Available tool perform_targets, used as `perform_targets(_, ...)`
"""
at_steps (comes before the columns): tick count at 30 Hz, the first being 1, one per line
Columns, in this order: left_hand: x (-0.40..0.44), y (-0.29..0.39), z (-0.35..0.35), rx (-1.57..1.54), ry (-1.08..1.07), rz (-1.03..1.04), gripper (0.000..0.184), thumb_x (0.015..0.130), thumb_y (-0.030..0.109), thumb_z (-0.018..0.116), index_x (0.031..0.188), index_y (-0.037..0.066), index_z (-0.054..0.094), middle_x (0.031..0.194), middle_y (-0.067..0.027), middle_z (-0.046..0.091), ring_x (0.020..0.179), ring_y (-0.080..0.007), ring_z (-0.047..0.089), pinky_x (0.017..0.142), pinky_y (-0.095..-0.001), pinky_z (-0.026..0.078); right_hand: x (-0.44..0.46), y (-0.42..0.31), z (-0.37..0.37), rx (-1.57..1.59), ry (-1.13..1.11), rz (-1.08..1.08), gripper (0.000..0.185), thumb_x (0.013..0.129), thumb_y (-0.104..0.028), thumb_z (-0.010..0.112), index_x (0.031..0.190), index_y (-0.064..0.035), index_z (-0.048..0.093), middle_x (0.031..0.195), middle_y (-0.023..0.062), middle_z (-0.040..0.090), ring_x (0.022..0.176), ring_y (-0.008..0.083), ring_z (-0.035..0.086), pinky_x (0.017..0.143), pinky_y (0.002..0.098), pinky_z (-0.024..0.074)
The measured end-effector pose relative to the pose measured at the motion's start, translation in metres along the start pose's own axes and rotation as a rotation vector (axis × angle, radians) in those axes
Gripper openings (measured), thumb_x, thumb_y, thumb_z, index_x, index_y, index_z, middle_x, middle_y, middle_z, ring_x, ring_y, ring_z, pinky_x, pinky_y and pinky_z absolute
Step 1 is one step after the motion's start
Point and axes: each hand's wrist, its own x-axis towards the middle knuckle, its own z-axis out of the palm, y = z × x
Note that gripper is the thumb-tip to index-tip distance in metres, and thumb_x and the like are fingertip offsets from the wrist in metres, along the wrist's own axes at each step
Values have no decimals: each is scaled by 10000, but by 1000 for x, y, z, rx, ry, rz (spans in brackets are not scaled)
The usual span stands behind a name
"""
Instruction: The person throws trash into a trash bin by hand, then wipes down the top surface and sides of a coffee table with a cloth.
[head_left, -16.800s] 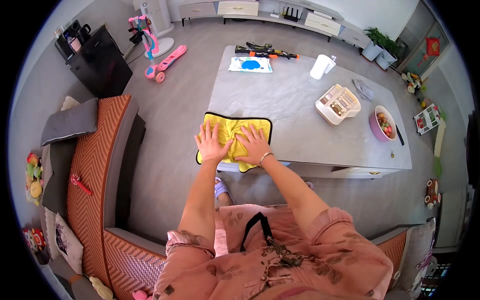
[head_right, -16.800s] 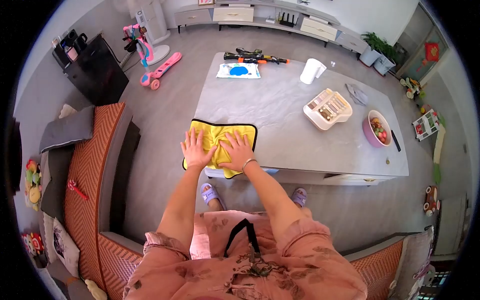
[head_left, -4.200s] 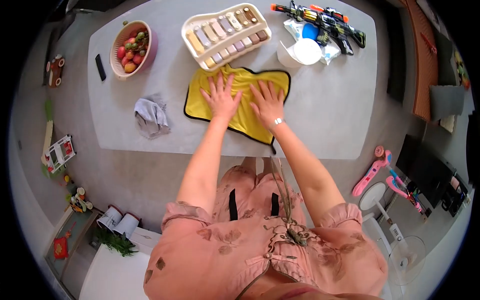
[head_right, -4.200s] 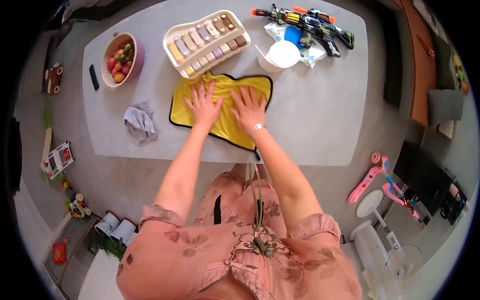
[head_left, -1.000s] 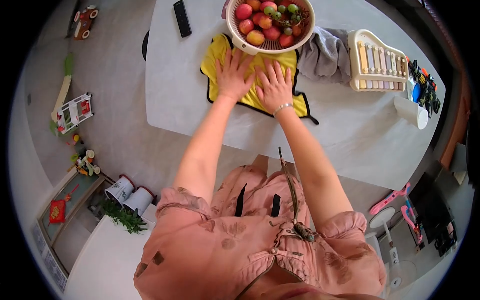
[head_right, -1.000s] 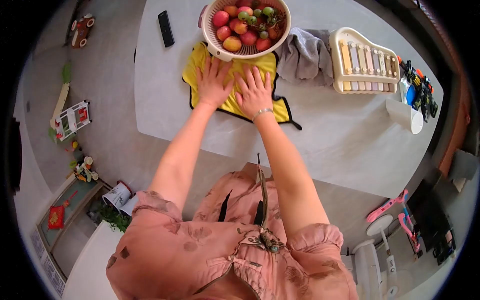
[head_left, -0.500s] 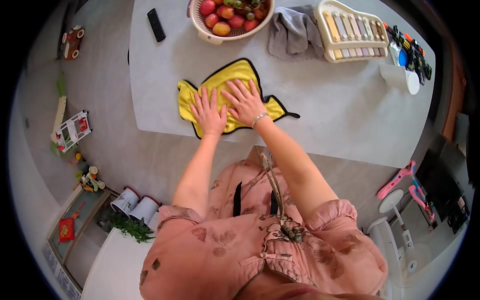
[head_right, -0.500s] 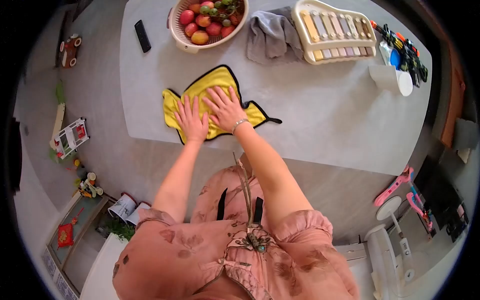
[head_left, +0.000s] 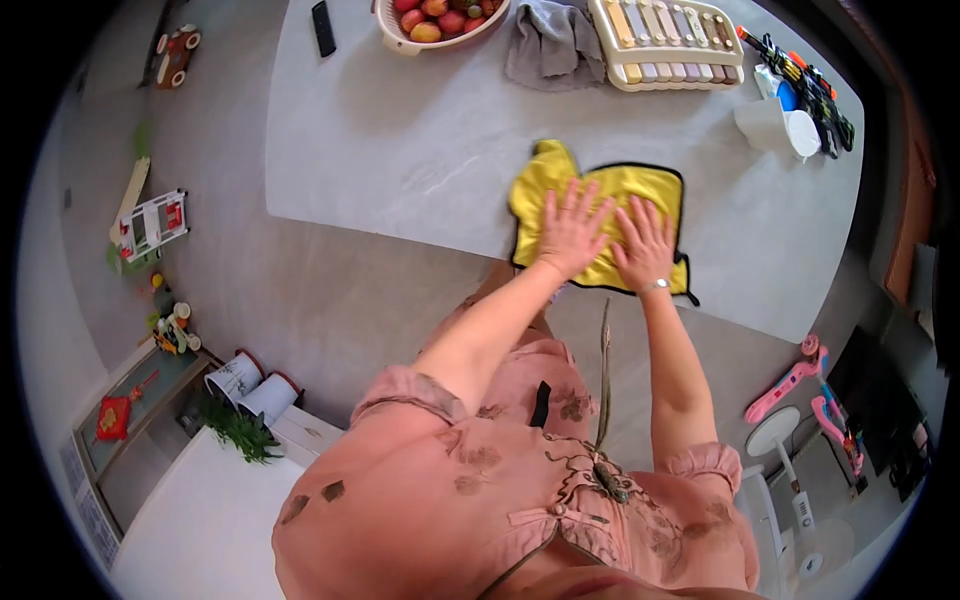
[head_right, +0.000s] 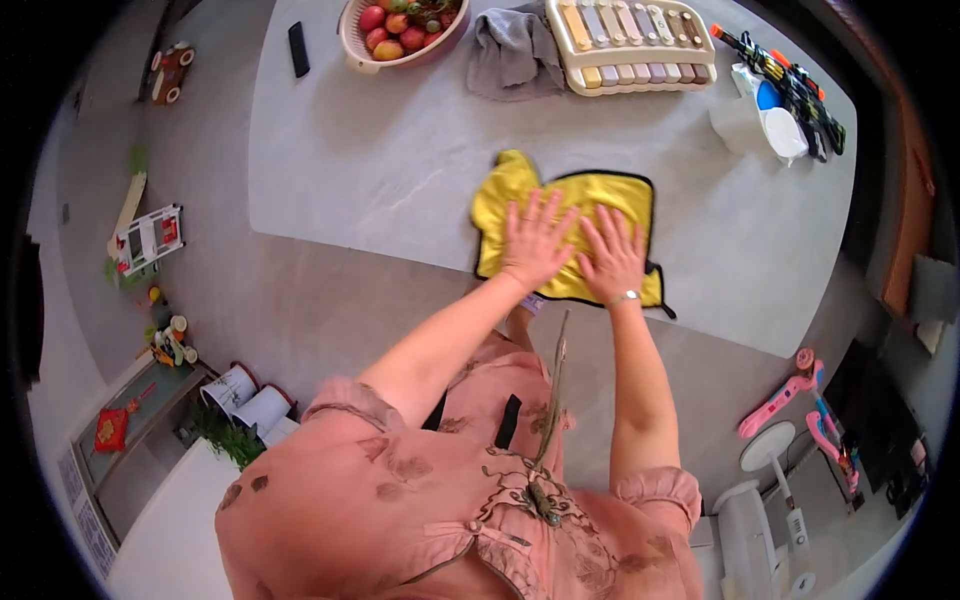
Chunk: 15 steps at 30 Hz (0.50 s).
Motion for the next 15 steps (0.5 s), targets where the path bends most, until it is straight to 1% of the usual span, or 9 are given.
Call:
perform_targets(2, -1, 29, 5, -31, -30, 26, 640, 873, 473, 533, 1454, 261, 365, 1567, -80, 188, 1450, -345, 96, 1114, -613, 89, -30, 17, -3, -39, 27, 31, 604, 823, -361, 614, 1386, -201, 466, 1499, 62, 359, 1398, 272, 299, 1150, 514, 149)
perform_targets(3, -4, 41, 8, -58, -26, 69, 637, 875, 474, 531, 1451, 256, 371, 1567, -74, 189, 1449, -335, 108, 1118, -602, 96, -43, 22, -3, -33, 30, 10, 604, 823, -361, 614, 1386, -201, 466, 1499, 62, 359, 1398, 272, 299, 1150, 514, 149)
perform_targets(4, -7, 47, 11, -80, -18, 111, 633, 877, 476, 530, 1449, 252, 376, 1567, -68, 190, 1448, -325, 120, 1122, -591, 102, -54, 25, 1, -72, 37, 34, 604, 831, -359, 606, 1389, -180, 459, 1504, 74, 347, 1403, 284, 285, 1150, 516, 149)
perform_targets(5, -12, 49, 11, -63, -7, 91, 633, 877, 476, 530, 1449, 252, 376, 1567, -68, 190, 1448, -325, 120, 1122, -591, 102, -62, 23, 4, -109, 44, 59, 605, 839, -356, 598, 1392, -160, 452, 1510, 86, 334, 1408, 296, 271, 1150, 519, 148)
perform_targets(6, -17, 50, 13, -68, -15, 123, 631, 872, 471, 539, 1442, 246, 389, 1562, -55, 209, 1444, -306, 146, 1129, -569, 111, -66, 20, 6, -116, 28, 68, 603, 862, -373, 565, 1405, -147, 432, 1520, 102, 311, 1418, 313, 240, 1153, 527, 124)
perform_targets(8, -26, 39, 6, -55, -12, 146, 628, 867, 466, 548, 1435, 240, 401, 1557, -41, 228, 1440, -288, 172, 1136, -548, 121, -70, 8, 16, -139, 25, 106, 601, 878, -395, 537, 1415, -152, 420, 1533, 108, 282, 1426, 324, 215, 1153, 540, 93)
perform_targets(10, -36, 20, -6, -134, -3, 168, 616, 855, 443, 572, 1416, 233, 428, 1538, -14, 278, 1428, -252, 218, 1145, -507, 139, -64, -9, 19, -135, 8, 72, 607, 880, -401, 531, 1422, -155, 411, 1537, 111, 270, 1430, 327, 204, 1151, 545, 80)
perform_targets(11, -42, 8, -11, -207, -12, 136, 598, 849, 409, 586, 1404, 238, 442, 1521, -2, 312, 1424, -241, 233, 1146, -493, 145, -59, -20, 23, -139, -21, 52, 613, 882, -408, 524, 1429, -158, 402, 1542, 115, 258, 1433, 331, 192, 1150, 550, 67)
perform_targets(15, -58, -52, -27, -171, -14, 58, 602, 845, 380, 588, 1412, 248, 432, 1523, -4, 311, 1423, -236, 235, 1143, -497, 148, -23, -76, 39, -109, -43, 18, 632, 876, -403, 532, 1445, -173, 377, 1547, 114, 246, 1438, 326, 183, 1148, 552, 52)
